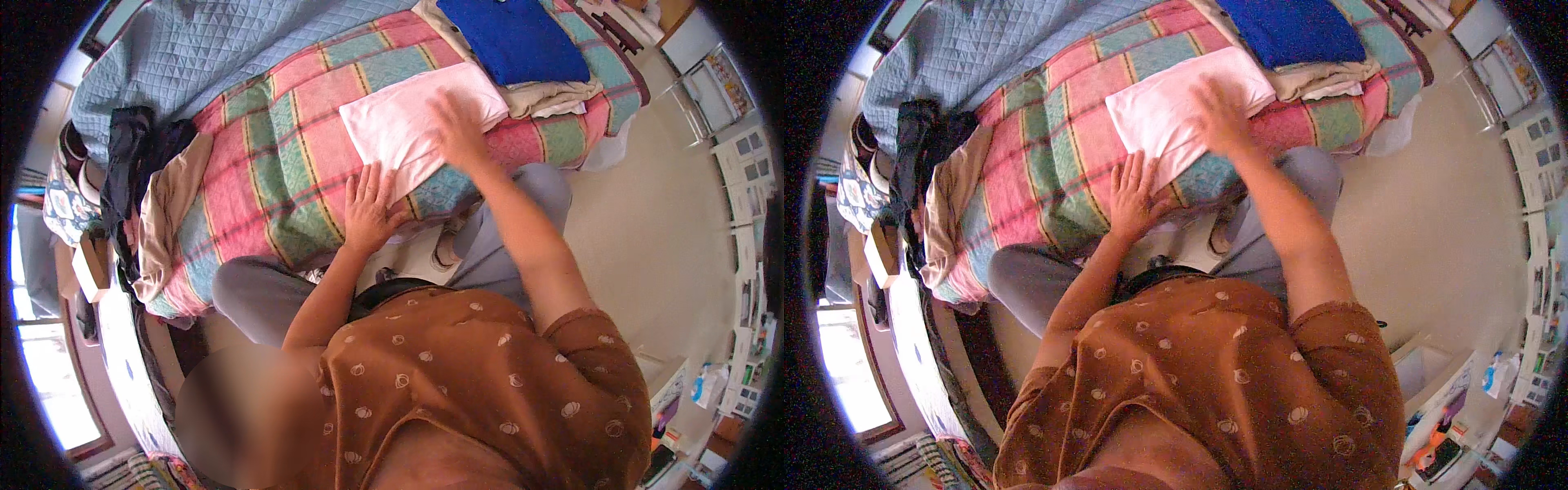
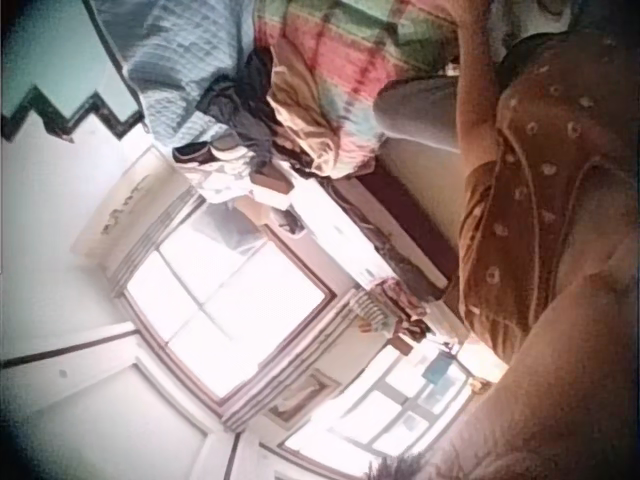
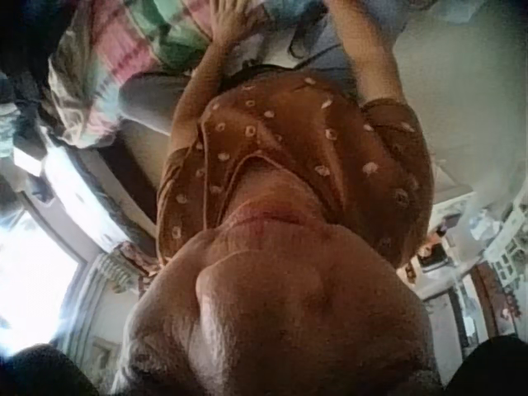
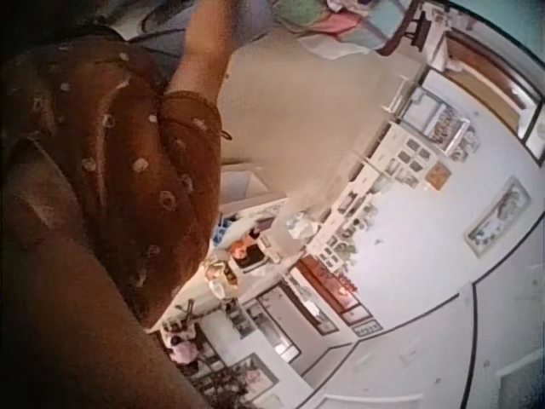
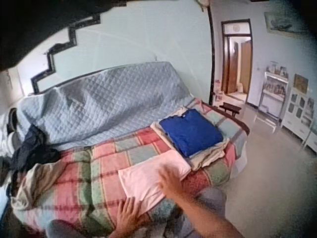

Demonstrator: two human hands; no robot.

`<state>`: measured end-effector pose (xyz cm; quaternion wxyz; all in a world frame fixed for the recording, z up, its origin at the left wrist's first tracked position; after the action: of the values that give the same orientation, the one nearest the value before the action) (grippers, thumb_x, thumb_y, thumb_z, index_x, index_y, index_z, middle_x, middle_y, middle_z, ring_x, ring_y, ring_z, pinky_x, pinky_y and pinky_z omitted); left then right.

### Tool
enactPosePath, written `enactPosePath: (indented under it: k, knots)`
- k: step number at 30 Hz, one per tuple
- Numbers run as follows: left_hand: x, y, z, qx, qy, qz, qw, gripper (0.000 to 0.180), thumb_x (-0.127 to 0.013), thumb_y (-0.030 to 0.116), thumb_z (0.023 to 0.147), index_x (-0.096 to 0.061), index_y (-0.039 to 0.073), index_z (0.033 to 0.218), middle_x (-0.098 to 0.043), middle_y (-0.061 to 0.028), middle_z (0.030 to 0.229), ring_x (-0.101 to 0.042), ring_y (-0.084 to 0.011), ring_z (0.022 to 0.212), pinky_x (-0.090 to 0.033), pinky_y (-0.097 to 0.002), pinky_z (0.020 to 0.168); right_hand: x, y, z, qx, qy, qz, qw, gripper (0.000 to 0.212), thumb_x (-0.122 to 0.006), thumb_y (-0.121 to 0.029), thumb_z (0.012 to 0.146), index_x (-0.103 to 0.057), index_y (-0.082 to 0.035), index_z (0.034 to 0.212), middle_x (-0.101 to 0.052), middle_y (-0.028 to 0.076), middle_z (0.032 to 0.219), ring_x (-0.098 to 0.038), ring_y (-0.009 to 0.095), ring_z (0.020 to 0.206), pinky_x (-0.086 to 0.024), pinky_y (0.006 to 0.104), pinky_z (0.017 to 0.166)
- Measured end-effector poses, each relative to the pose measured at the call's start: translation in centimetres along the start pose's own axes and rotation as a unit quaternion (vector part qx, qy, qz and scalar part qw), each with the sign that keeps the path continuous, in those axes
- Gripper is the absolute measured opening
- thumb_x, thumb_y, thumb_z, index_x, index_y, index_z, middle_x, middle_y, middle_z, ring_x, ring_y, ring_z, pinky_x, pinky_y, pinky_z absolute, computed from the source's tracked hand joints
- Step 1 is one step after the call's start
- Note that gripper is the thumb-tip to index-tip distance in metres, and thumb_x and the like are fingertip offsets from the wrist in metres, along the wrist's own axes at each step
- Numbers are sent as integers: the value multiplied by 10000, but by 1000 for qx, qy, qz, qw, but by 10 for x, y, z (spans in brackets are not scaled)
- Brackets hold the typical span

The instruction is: The person sits on a bed and folds a blue sweater, a pink shirt, and a beige sweater. They smooth each garment, fold the sleeves and sides, and stack the folded items on top of each other on the bed.

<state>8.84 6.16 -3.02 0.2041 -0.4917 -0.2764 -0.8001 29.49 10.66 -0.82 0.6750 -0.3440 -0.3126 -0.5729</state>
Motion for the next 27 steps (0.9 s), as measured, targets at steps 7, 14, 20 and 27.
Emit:
enactPosePath:
  k: [7,14,20,27]
  knots:
    - [27,-49,14,95,204,-192,955,285,-666,134,799,-627,37,1064,-615,-163,970,-579,-347,870,-446,-437,798,34,-75,-33,3,59,108,992,255,-709,-80,742,-587,-87,965,-540,90,1226,-501,324,1160,-386,482,999]
    - [7,-79,41,181,175,-144,957,127,-656,155,767,-629,33,781,-627,-143,823,-599,-346,813,-482,-453,716,28,-80,-29,55,46,39,997,127,-628,-102,788,-603,-65,907,-565,105,1095,-529,318,1026,-433,441,912]
    - [5,-86,41,158,169,-113,966,110,-633,152,759,-640,44,780,-627,-146,825,-605,-356,802,-488,-467,711,35,-58,-45,26,15,19,999,116,-620,-113,791,-600,-57,891,-583,111,1057,-551,328,994,-448,446,872]
    - [8,-83,41,157,186,-96,965,110,-627,150,761,-640,42,776,-628,-158,821,-609,-359,807,-486,-481,705,28,-108,-11,56,11,57,997,127,-680,-93,757,-598,-100,852,-537,71,935,-554,292,901,-453,426,772]
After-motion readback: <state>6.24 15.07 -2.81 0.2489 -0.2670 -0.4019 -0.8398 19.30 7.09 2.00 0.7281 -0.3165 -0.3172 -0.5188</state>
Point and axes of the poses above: each hand's wrist, its own z-axis towards the middle knuckle, its own x-axis out of the back of the hand, y = z × x, the point moved 10 cm from there along z, towards the middle knuckle
